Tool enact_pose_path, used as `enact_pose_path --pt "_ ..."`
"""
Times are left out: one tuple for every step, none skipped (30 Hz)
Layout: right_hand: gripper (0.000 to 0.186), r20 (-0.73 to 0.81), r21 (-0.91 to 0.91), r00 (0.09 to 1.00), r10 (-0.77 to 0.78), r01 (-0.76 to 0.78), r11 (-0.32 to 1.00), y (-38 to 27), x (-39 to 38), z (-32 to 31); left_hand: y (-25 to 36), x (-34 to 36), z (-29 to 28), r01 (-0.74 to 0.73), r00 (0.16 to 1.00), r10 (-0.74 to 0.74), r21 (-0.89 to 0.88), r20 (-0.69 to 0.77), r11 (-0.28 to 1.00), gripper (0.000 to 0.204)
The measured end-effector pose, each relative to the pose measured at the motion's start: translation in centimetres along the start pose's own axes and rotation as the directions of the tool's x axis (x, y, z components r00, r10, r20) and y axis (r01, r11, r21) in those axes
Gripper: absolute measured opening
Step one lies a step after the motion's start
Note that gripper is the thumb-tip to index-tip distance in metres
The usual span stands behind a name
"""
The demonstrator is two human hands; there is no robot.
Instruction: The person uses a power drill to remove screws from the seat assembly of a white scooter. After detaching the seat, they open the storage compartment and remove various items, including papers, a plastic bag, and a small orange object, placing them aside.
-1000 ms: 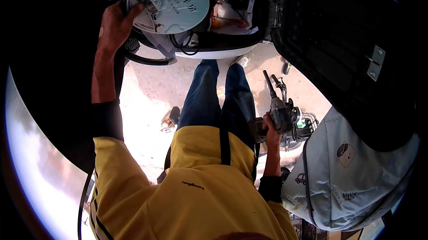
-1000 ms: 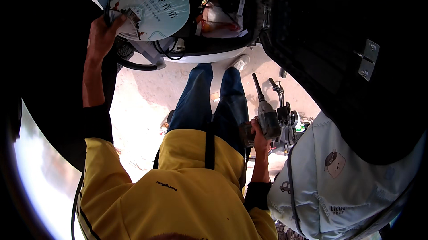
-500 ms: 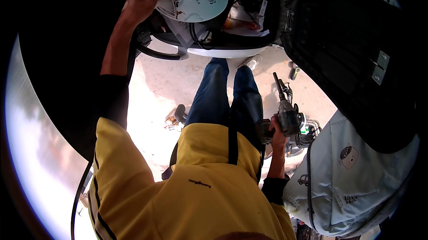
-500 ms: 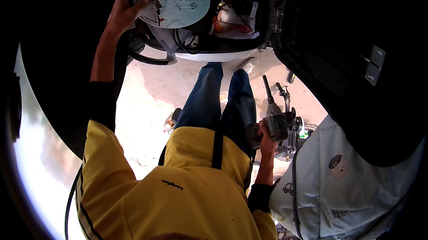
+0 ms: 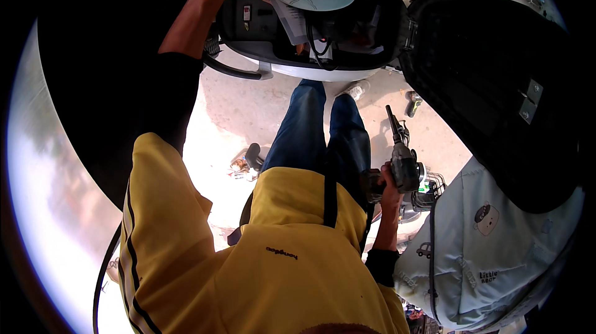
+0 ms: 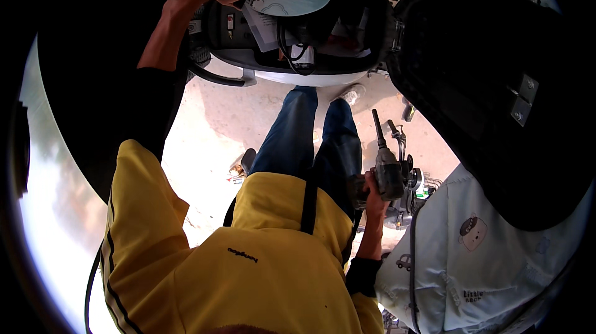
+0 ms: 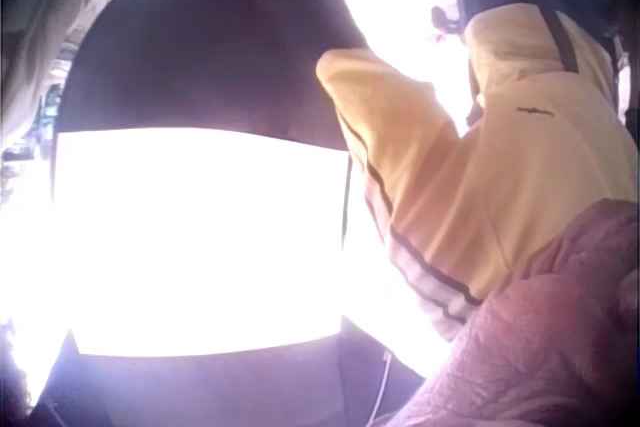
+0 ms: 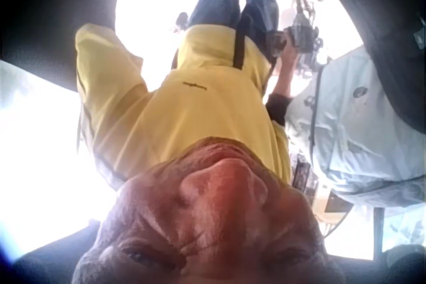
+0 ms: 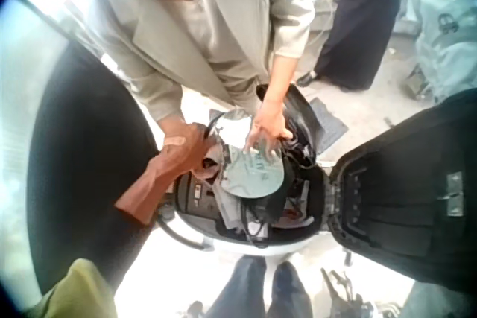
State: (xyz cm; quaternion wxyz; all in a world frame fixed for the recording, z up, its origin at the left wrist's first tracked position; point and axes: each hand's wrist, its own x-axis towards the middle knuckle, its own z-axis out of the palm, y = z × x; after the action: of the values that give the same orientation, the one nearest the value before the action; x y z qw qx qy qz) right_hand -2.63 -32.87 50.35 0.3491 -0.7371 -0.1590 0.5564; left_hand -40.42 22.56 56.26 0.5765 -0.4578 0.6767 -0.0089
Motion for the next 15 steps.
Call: enact_pose_path --pt "0.009 -0.027 0.001 1.000 0.007 -0.007 1.000 0.0 -0.3 0.4 -0.1 -0.6 0.3 0.494 0.870 -0.394 -0.511 0.297 0.704 0.027" --pt "0.008 -0.046 0.007 0.999 0.013 -0.013 1.000 0.0 -0.6 0.8 -0.5 -0.9 0.3 0.774 0.567 -0.443 -0.633 0.695 -0.003 0.027" --pt "0.008 -0.072 -0.003 0.997 0.000 0.000 1.000 0.1 -0.7 1.1 -1.3 1.6 -1.6 0.811 -0.188 -0.198 0.039 0.962 -0.584 0.026" --pt "0.008 -0.025 0.018 1.000 0.012 -0.011 1.000 0.0 -0.3 0.8 -6.2 0.5 -3.7 0.645 -0.404 -0.051 0.245 0.913 -0.723 0.024" --pt "0.007 -0.021 0.010 1.000 0.010 -0.010 1.000 -0.2 -0.1 0.9 -10.2 0.6 -3.8 0.398 -0.592 0.107 0.405 0.799 -0.823 0.023" --pt "0.007 -0.024 0.007 1.000 0.010 -0.010 1.000 -0.4 -0.2 1.1 -13.2 0.8 -3.6 0.110 -0.710 0.286 0.502 0.644 -0.858 0.023" --pt "0.006 -0.028 0.004 1.000 0.011 -0.011 1.000 -0.5 -0.2 1.2 -14.6 1.5 -3.7 0.032 -0.767 0.225 0.385 0.601 -0.922 0.019" --pt "0.006 -0.076 -0.019 0.997 -0.002 0.000 1.000 -0.2 -0.4 1.7 -14.8 3.1 -4.0 -0.139 -0.757 0.300 0.305 0.580 -0.942 0.018" --pt "0.006 -0.042 -0.019 0.999 0.014 -0.015 1.000 -0.4 -0.2 1.3 -14.3 4.9 -5.2 -0.251 -0.749 0.332 0.218 0.573 -0.943 0.018" --pt "0.006 -0.022 -0.021 0.999 0.033 -0.033 0.999 -0.6 -0.1 1.3 -13.5 7.4 -6.3 -0.363 -0.735 0.360 0.114 0.574 -0.925 0.019" --pt "0.006 -0.026 -0.022 0.999 0.024 -0.024 0.999 -0.8 -0.1 1.5 -14.4 9.0 -6.8 -0.587 -0.616 0.498 0.066 0.610 -0.807 0.018" --pt "0.006 -0.031 -0.019 0.999 0.013 -0.014 1.000 -0.9 -0.1 1.7 -15.5 10.4 -7.1 -0.771 -0.469 0.596 0.027 0.652 -0.636 0.017" --pt "0.006 -0.037 -0.021 0.999 0.003 -0.003 1.000 -1.0 -0.1 1.8 -15.0 12.7 -7.7 -0.860 -0.324 0.668 0.087 0.670 -0.503 0.017" --pt "0.006 -0.035 -0.013 0.999 0.010 -0.011 1.000 -1.1 -0.1 1.8 -14.3 15.5 -8.4 -0.922 -0.165 0.717 0.152 0.677 -0.355 0.017" --pt "0.006 -0.037 0.001 0.999 0.019 -0.019 1.000 -1.0 -0.2 1.9 -13.1 18.7 -8.9 -0.861 -0.162 0.712 0.254 0.683 -0.440 0.017"
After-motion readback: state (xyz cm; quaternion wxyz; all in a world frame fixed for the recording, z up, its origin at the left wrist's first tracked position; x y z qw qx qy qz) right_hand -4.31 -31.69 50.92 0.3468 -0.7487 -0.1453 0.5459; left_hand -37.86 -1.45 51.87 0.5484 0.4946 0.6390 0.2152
